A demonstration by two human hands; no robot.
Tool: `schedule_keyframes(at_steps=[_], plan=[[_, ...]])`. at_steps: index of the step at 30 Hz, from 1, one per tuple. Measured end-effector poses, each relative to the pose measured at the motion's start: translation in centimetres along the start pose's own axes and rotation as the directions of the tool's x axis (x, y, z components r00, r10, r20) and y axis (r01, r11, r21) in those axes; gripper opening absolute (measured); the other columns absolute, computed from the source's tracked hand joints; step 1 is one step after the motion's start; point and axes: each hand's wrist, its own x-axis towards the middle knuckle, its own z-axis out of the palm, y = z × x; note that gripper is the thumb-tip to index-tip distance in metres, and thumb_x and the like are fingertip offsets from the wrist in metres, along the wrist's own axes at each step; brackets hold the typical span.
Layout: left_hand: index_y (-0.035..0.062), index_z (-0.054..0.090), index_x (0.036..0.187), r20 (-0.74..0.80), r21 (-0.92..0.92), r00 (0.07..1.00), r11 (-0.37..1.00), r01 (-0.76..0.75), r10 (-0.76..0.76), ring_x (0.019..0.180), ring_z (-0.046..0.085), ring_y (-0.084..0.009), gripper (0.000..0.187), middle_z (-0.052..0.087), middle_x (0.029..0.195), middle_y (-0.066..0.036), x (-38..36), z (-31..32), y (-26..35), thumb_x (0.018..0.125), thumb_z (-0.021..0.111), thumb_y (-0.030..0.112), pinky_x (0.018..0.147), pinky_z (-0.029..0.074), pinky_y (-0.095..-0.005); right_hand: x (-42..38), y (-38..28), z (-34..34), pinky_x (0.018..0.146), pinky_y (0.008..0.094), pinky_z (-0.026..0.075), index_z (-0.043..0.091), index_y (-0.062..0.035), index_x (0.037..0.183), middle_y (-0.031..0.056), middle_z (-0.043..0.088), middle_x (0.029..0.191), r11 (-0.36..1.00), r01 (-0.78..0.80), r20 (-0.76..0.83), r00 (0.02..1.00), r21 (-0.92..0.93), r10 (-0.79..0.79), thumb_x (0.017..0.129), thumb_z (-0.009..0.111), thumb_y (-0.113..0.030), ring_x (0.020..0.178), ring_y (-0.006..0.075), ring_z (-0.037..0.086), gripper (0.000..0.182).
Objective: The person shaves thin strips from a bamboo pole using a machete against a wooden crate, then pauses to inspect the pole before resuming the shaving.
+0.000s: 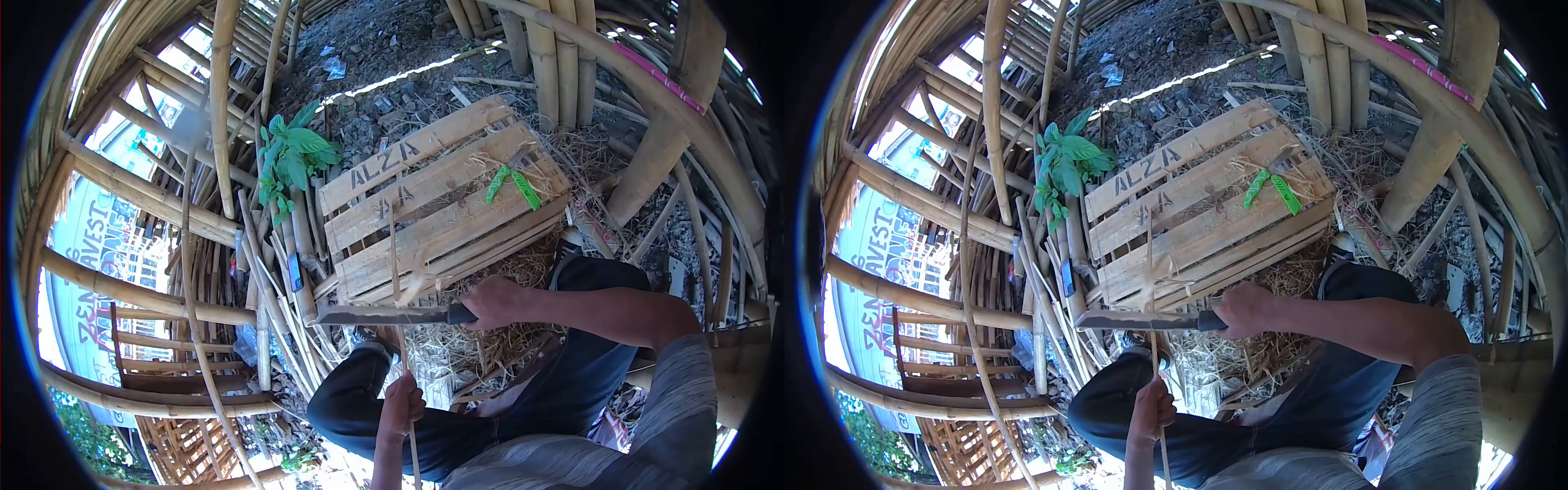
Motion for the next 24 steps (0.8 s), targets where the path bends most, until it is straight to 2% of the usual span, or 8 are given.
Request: schedule_keyframes(at_steps=[5,7,10,12,14,21,23,24], plan=[[0.0174,0.034,0.066,-0.024,-0.006,1.0,1.0,-0.014,0.014,0.038,0.022,-0.0026,0.034,0.024,0.05,0.007,-0.5,-0.4,-0.3,0.097,0.039,0.03,0.033,0.015,-0.0187,0.5,0.3,-0.4,0.06,0.0421,0.052,0.062,-0.002,0.08,0.0163,0.063,0.067,0.997,0.061,-0.022,0.998,-0.04,-0.062,0.074,0.064,-0.043,0.063,0.0315,0.065,0.041],[0.0175,0.033,0.065,0.024,-0.077,0.993,0.99,0.118,-0.116,0.037,0.022,-0.0027,0.033,0.024,0.05,0.008,-1.5,-0.8,-0.2,0.097,0.038,0.028,0.032,0.014,-0.019,1.8,2.3,-1.2,0.062,0.0416,0.052,0.063,-0.0026,0.078,0.0157,0.063,0.068,0.992,-0.124,0.02,0.992,0.032,0.124,0.071,0.065,-0.038,0.066,0.0303,0.065,0.036],[0.0179,0.032,0.065,0.059,-0.119,0.99,0.984,0.132,-0.126,0.036,0.02,-0.0028,0.032,0.023,0.05,0.008,-1.0,-1.4,0.7,0.096,0.036,0.027,0.032,0.013,-0.019,2.1,3.6,-2.4,0.066,0.0414,0.052,0.064,-0.003,0.076,0.0154,0.064,0.07,0.986,-0.164,-0.083,0.983,-0.009,0.163,0.071,0.065,-0.034,0.068,0.0297,0.065,0.032],[0.0181,0.032,0.066,0.116,-0.135,0.981,0.977,0.168,-0.153,0.037,0.019,-0.0028,0.034,0.023,0.05,0.008,-0.9,-1.3,1.1,0.097,0.035,0.03,0.032,0.013,-0.019,1.8,3.1,-3.2,0.069,0.0417,0.051,0.065,-0.0038,0.078,0.0162,0.064,0.073,0.981,-0.194,-0.06,0.979,-0.004,0.194,0.069,0.065,-0.036,0.072,0.0304,0.065,0.033],[0.018,0.032,0.066,0.117,-0.139,0.98,0.974,0.177,-0.161,0.037,0.019,-0.0028,0.034,0.022,0.051,0.008,-1.1,-1.5,0.8,0.097,0.035,0.031,0.032,0.013,-0.019,1.5,2.6,-3.8,0.071,0.0411,0.051,0.065,-0.0037,0.08,0.0166,0.065,0.077,0.976,-0.218,0.064,0.974,0.015,0.216,0.067,0.066,-0.039,0.073,0.031,0.064,0.038],[0.018,0.033,0.068,0.162,-0.138,0.973,0.972,0.19,-0.167,0.038,0.018,-0.0026,0.038,0.022,0.052,0.008,-1.4,-0.8,0.2,0.098,0.032,0.041,0.032,0.014,-0.0189,2.0,4.2,-2.6,0.068,0.0418,0.051,0.065,-0.0013,0.079,0.0166,0.065,0.075,0.984,-0.061,0.091,0.995,0.166,0.047,0.065,0.067,-0.042,0.07,0.0298,0.064,0.043],[0.0178,0.033,0.068,0.148,-0.138,0.974,0.972,0.192,-0.171,0.038,0.018,-0.0027,0.038,0.022,0.052,0.007,-1.3,-0.5,-0.1,0.098,0.032,0.042,0.033,0.014,-0.0191,2.3,4.1,-2.5,0.068,0.0422,0.052,0.064,-0.0007,0.08,0.0183,0.065,0.079,0.732,-0.365,0.477,0.877,0.575,0.063,0.065,0.068,-0.041,0.072,0.0295,0.065,0.043],[0.0178,0.033,0.068,0.148,-0.134,0.974,0.972,0.193,-0.173,0.038,0.018,-0.0027,0.038,0.022,0.052,0.007,-1.3,-0.3,-0.3,0.098,0.032,0.042,0.033,0.014,-0.0191,2.5,4.1,-2.0,0.068,0.0422,0.052,0.064,-0.0007,0.08,0.0183,0.065,0.079,0.729,-0.366,0.475,0.878,0.578,0.064,0.065,0.068,-0.041,0.072,0.0295,0.065,0.043]])
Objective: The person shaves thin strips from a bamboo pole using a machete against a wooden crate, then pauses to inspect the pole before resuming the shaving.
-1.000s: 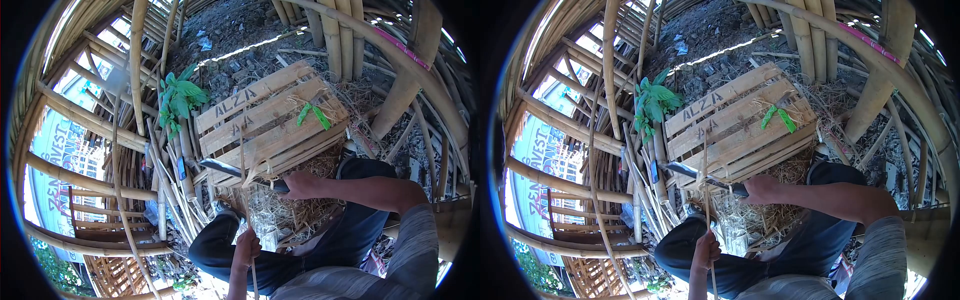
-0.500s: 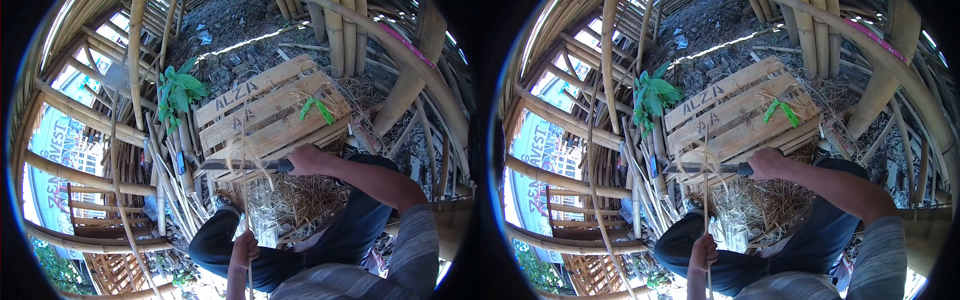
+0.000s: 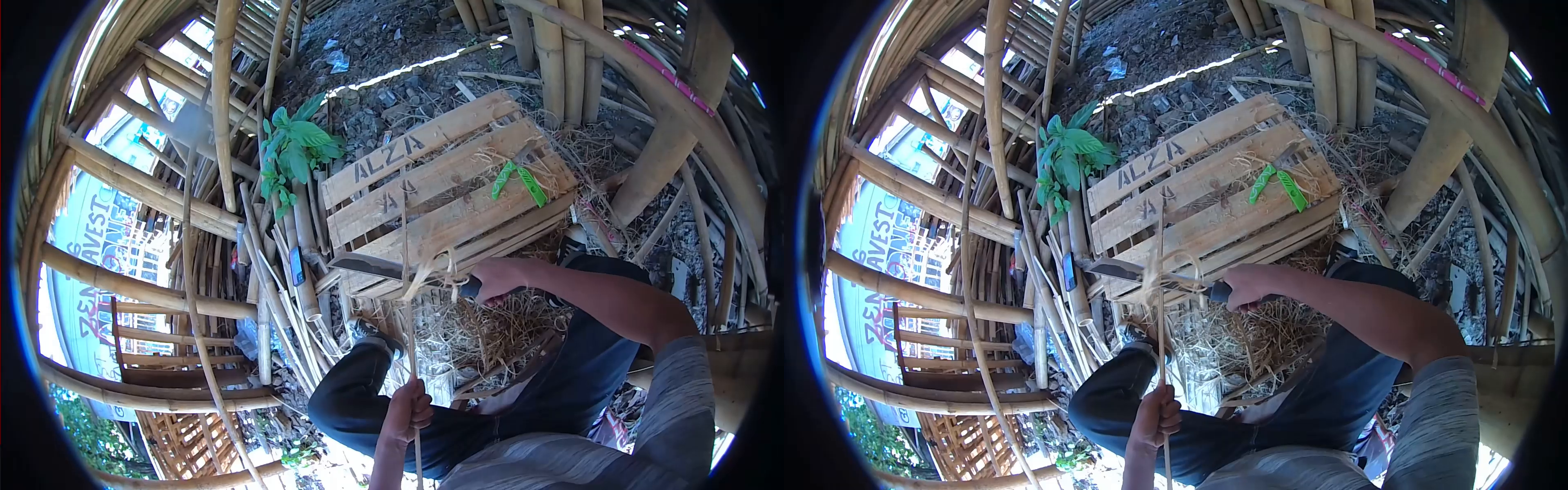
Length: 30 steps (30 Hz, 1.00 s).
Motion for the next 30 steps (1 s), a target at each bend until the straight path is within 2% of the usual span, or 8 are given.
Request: schedule_keyframes(at_steps=[3,5,8,12,20,24,27,30], plan=[[0.0177,0.034,0.068,0.017,-0.037,1.0,0.999,0.011,-0.01,0.038,0.018,-0.0031,0.038,0.022,0.051,0.007,0.1,0.3,-0.1,0.098,0.032,0.043,0.032,0.014,-0.0192,0.3,-0.1,1.3,0.066,0.0389,0.053,0.064,0.0003,0.081,0.0187,0.066,0.078,0.996,0.008,-0.047,0.999,-0.091,-0.012,0.067,0.066,-0.034,0.071,0.0289,0.066,0.037],[0.0172,0.033,0.069,0.029,-0.115,0.998,0.992,0.05,-0.047,0.037,0.017,-0.0037,0.038,0.021,0.051,0.007,0.0,0.4,0.0,0.097,0.032,0.043,0.032,0.014,-0.0196,-0.8,-1.2,2.1,0.061,0.0352,0.054,0.064,0.0002,0.079,0.0165,0.066,0.072,0.876,-0.147,-0.507,0.853,-0.459,-0.122,0.069,0.063,-0.025,0.066,0.0286,0.066,0.027],[0.0165,0.033,0.07,0.179,-0.257,0.982,0.96,0.108,-0.063,0.037,0.016,-0.0044,0.038,0.02,0.051,0.006,0.6,-0.4,-0.2,0.098,0.031,0.042,0.032,0.014,-0.02,0.0,-0.4,1.4,0.06,0.0362,0.053,0.065,-0.0004,0.08,0.0159,0.065,0.071,0.846,-0.179,-0.551,0.82,-0.502,-0.153,0.069,0.06,-0.019,0.065,0.0297,0.065,0.022],[0.0159,0.033,0.07,0.385,-0.431,0.922,0.876,0.215,-0.036,0.037,0.015,-0.0045,0.038,0.02,0.051,0.006,1.1,-0.9,-0.3,0.098,0.03,0.041,0.032,0.014,-0.0198,0.3,-0.6,-0.4,0.064,0.0404,0.053,0.064,-0.0015,0.081,0.0184,0.065,0.076,0.778,-0.185,-0.579,0.772,-0.601,-0.264,0.069,0.06,-0.018,0.071,0.0314,0.065,0.021],[0.017,0.033,0.069,0.141,-0.148,0.99,0.988,0.047,-0.025,0.037,0.016,-0.0036,0.037,0.02,0.052,0.007,-0.1,-1.2,1.1,0.098,0.032,0.041,0.033,0.014,-0.019,1.1,0.9,3.5,0.069,0.0436,0.052,0.061,0.0008,0.086,0.0211,0.063,0.079,0.829,0.12,-0.402,0.831,-0.546,-0.385,0.068,0.065,-0.026,0.074,0.035,0.064,0.032],[0.0169,0.034,0.068,-0.047,0.112,0.995,0.99,-0.085,0.091,0.038,0.021,-0.0034,0.035,0.025,0.051,0.007,0.0,-0.3,0.7,0.098,0.035,0.034,0.033,0.016,-0.0189,0.9,1.1,3.8,0.07,0.0426,0.052,0.059,0.0012,0.089,0.0205,0.062,0.075,0.793,0.115,-0.299,0.886,-0.599,-0.354,0.069,0.065,-0.03,0.076,0.0341,0.063,0.038],[0.0165,0.033,0.067,-0.091,0.172,0.984,0.975,-0.138,0.156,0.037,0.022,-0.0033,0.035,0.024,0.051,0.006,0.6,-0.1,-0.2,0.098,0.036,0.032,0.033,0.016,-0.0189,1.5,2.0,4.0,0.068,0.042,0.052,0.061,0.0005,0.084,0.019,0.063,0.076,0.671,0.214,-0.312,0.758,-0.71,-0.572,0.069,0.065,-0.029,0.074,0.0336,0.063,0.034],[0.0181,0.033,0.068,-0.061,0.187,0.985,0.971,-0.146,0.16,0.038,0.018,-0.003,0.037,0.02,0.051,0.007,0.6,-0.5,-0.3,0.097,0.037,0.04,0.033,0.014,-0.019,2.6,2.4,4.4,0.067,0.0417,0.052,0.062,-0.0009,0.081,0.0182,0.063,0.077,0.677,0.212,-0.288,0.786,-0.705,-0.547,0.069,0.064,-0.026,0.073,0.0321,0.064,0.028]])
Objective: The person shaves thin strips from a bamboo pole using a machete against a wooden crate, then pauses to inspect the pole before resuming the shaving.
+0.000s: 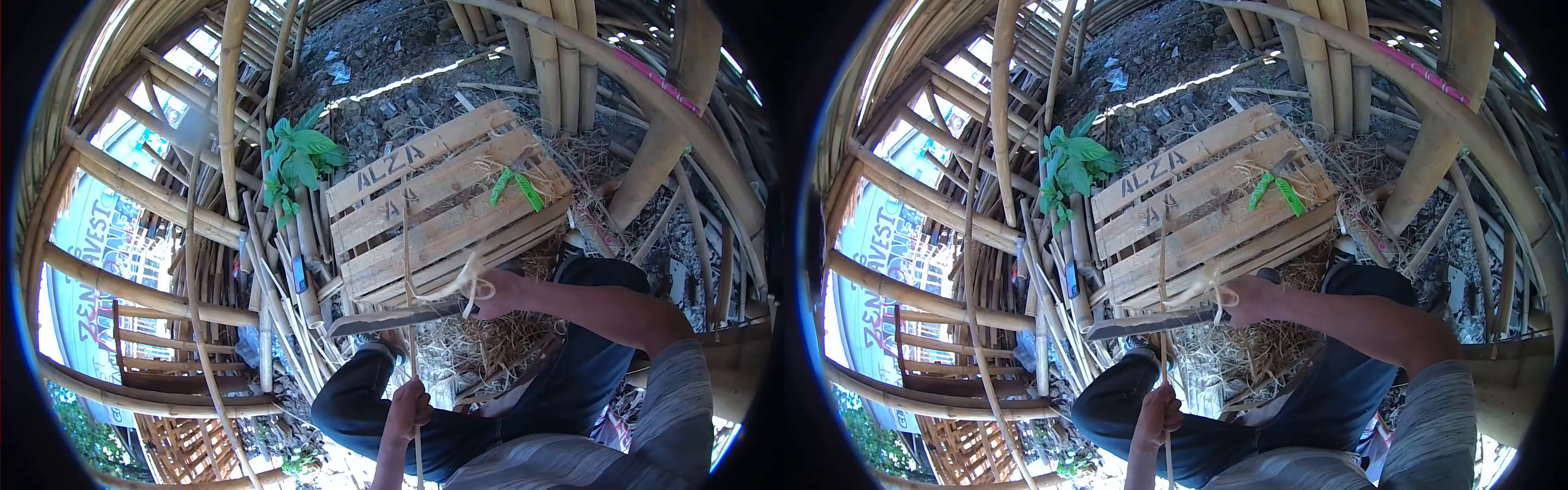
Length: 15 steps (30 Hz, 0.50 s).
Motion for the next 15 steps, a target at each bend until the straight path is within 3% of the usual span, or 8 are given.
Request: schedule_keyframes(at_steps=[1,3,7,11,15], plan=[[0.0181,0.033,0.068,-0.001,0.0,1.0,1.0,0.005,-0.005,0.038,0.018,-0.003,0.037,0.02,0.051,0.007,-0.4,-0.3,0.0,0.097,0.037,0.04,0.033,0.014,-0.019,0.2,-0.3,-1.2,0.067,0.0417,0.052,0.062,-0.0009,0.081,0.0182,0.063,0.077,1.0,-0.002,0.002,1.0,0.004,0.002,0.069,0.064,-0.026,0.073,0.0321,0.064,0.028],[0.018,0.033,0.068,0.125,-0.156,0.979,0.971,0.181,-0.162,0.038,0.017,-0.0032,0.037,0.02,0.051,0.007,-1.5,-0.9,-0.1,0.098,0.034,0.04,0.033,0.013,-0.0193,0.4,0.1,-4.1,0.067,0.042,0.052,0.063,-0.0018,0.08,0.0182,0.063,0.078,0.969,-0.245,0.064,0.967,-0.008,0.246,0.068,0.063,-0.023,0.074,0.0316,0.064,0.024],[0.018,0.033,0.067,0.122,-0.187,0.975,0.961,0.205,-0.184,0.038,0.016,-0.0034,0.038,0.021,0.052,0.007,-1.8,-1.5,-0.3,0.098,0.031,0.041,0.033,0.013,-0.0195,1.0,1.1,-5.2,0.072,0.0422,0.051,0.063,-0.0022,0.085,0.0187,0.063,0.078,0.946,-0.319,0.076,0.943,-0.058,0.323,0.067,0.064,-0.025,0.079,0.0317,0.064,0.029],[0.017,0.034,0.069,0.148,-0.254,0.968,0.938,0.234,-0.202,0.038,0.016,-0.0036,0.037,0.022,0.052,0.006,-2.1,-2.5,-0.8,0.098,0.031,0.04,0.033,0.014,-0.0195,0.8,1.2,-5.0,0.073,0.0408,0.051,0.064,-0.004,0.088,0.0188,0.064,0.083,0.935,-0.353,0.161,0.925,0.032,0.344,0.066,0.066,-0.029,0.082,0.0298,0.064,0.033],[0.0149,0.036,0.072,0.282,-0.399,0.939,0.867,0.299,-0.195,0.038,0.016,-0.004,0.036,0.023,0.053,0.006,-2.2,-3.2,-0.8,0.099,0.031,0.038,0.033,0.015,-0.0194,0.5,2.8,-3.1,0.071,0.0403,0.052,0.064,-0.0063,0.089,0.0165,0.066,0.081,0.947,-0.263,0.2,0.953,0.184,0.226,0.065,0.066,-0.031,0.076,0.0295,0.065,0.035]])
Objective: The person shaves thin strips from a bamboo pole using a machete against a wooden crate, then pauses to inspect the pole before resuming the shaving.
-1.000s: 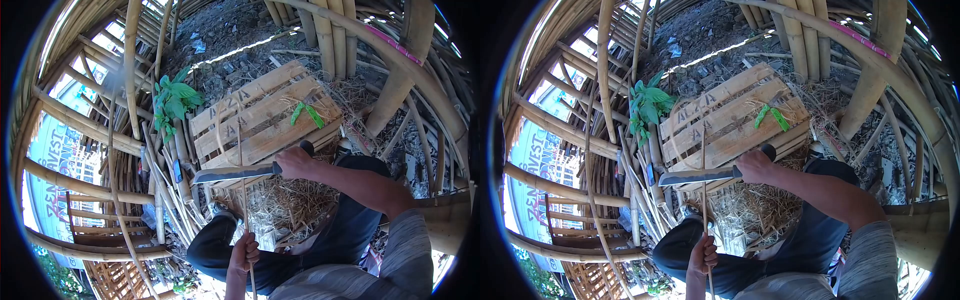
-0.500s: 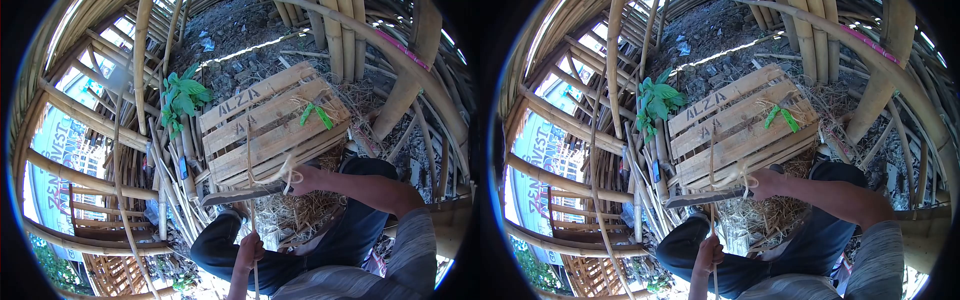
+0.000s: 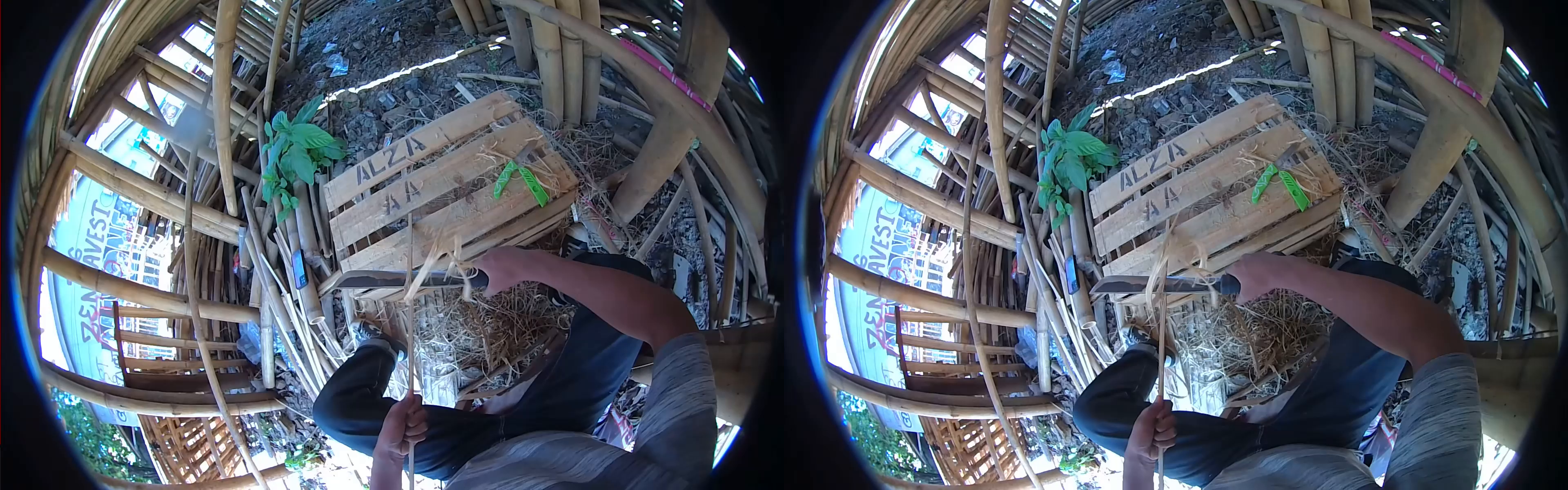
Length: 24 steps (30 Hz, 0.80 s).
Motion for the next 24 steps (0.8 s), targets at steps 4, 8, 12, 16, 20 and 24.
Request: schedule_keyframes(at_steps=[4,8,12,16,20,24], plan=[[0.0143,0.035,0.072,-0.004,-0.037,1.0,0.999,-0.005,0.004,0.038,0.016,-0.0041,0.035,0.023,0.053,0.005,-0.1,0.3,-0.1,0.099,0.03,0.036,0.033,0.015,-0.0191,-0.5,-0.8,-0.8,0.066,0.0407,0.053,0.063,-0.005,0.087,0.0154,0.065,0.073,0.988,-0.056,-0.059,0.997,-0.141,0.048,0.065,0.064,-0.027,0.07,0.0301,0.065,0.031],[0.0137,0.034,0.072,0.192,-0.301,0.981,0.951,0.075,-0.016,0.038,0.015,-0.0041,0.035,0.022,0.052,0.005,0.5,0.4,-0.2,0.099,0.03,0.035,0.033,0.014,-0.0191,-0.7,-2.4,-1.8,0.064,0.0405,0.053,0.063,-0.0036,0.084,0.0161,0.065,0.073,0.962,-0.145,-0.147,0.983,-0.23,0.113,0.067,0.062,-0.021,0.071,0.0296,0.066,0.025],[0.0133,0.034,0.072,0.329,-0.434,0.944,0.887,0.158,-0.008,0.038,0.014,-0.0042,0.035,0.02,0.051,0.005,1.2,0.6,-0.6,0.099,0.031,0.035,0.033,0.013,-0.0191,-0.4,-2.4,-1.7,0.064,0.0414,0.053,0.063,-0.0027,0.082,0.017,0.065,0.073,0.946,-0.193,-0.255,0.959,-0.261,0.125,0.067,0.061,-0.017,0.072,0.0305,0.066,0.021],[0.0138,0.034,0.072,0.303,-0.391,0.953,0.911,0.132,-0.008,0.038,0.015,-0.0041,0.035,0.02,0.051,0.005,1.1,0.5,-0.2,0.099,0.031,0.037,0.033,0.014,-0.019,-1.0,-2.9,-1.5,0.063,0.0409,0.053,0.062,-0.0011,0.082,0.0187,0.064,0.075,0.956,-0.14,-0.219,0.972,-0.258,0.083,0.069,0.061,-0.02,0.072,0.032,0.065,0.023],[0.0151,0.035,0.071,0.092,-0.074,0.996,0.997,0.016,-0.01,0.039,0.016,-0.004,0.036,0.021,0.052,0.006,0.6,0.8,0.5,0.099,0.031,0.039,0.033,0.014,-0.0188,-1.7,-4.4,0.6,0.064,0.0408,0.053,0.063,-0.0003,0.082,0.0199,0.064,0.076,0.985,-0.123,-0.064,0.991,-0.117,0.116,0.069,0.062,-0.024,0.072,0.0333,0.065,0.027],[0.0155,0.035,0.071,-0.046,0.114,0.998,0.993,-0.037,0.043,0.039,0.016,-0.0039,0.037,0.022,0.052,0.007,0.7,2.1,0.0,0.098,0.031,0.041,0.033,0.014,-0.0187,-1.9,-4.9,0.6,0.068,0.0413,0.052,0.064,0.0004,0.083,0.0197,0.065,0.077,0.993,-0.035,-0.014,0.999,-0.114,0.033,0.069,0.062,-0.028,0.073,0.0337,0.065,0.032]])
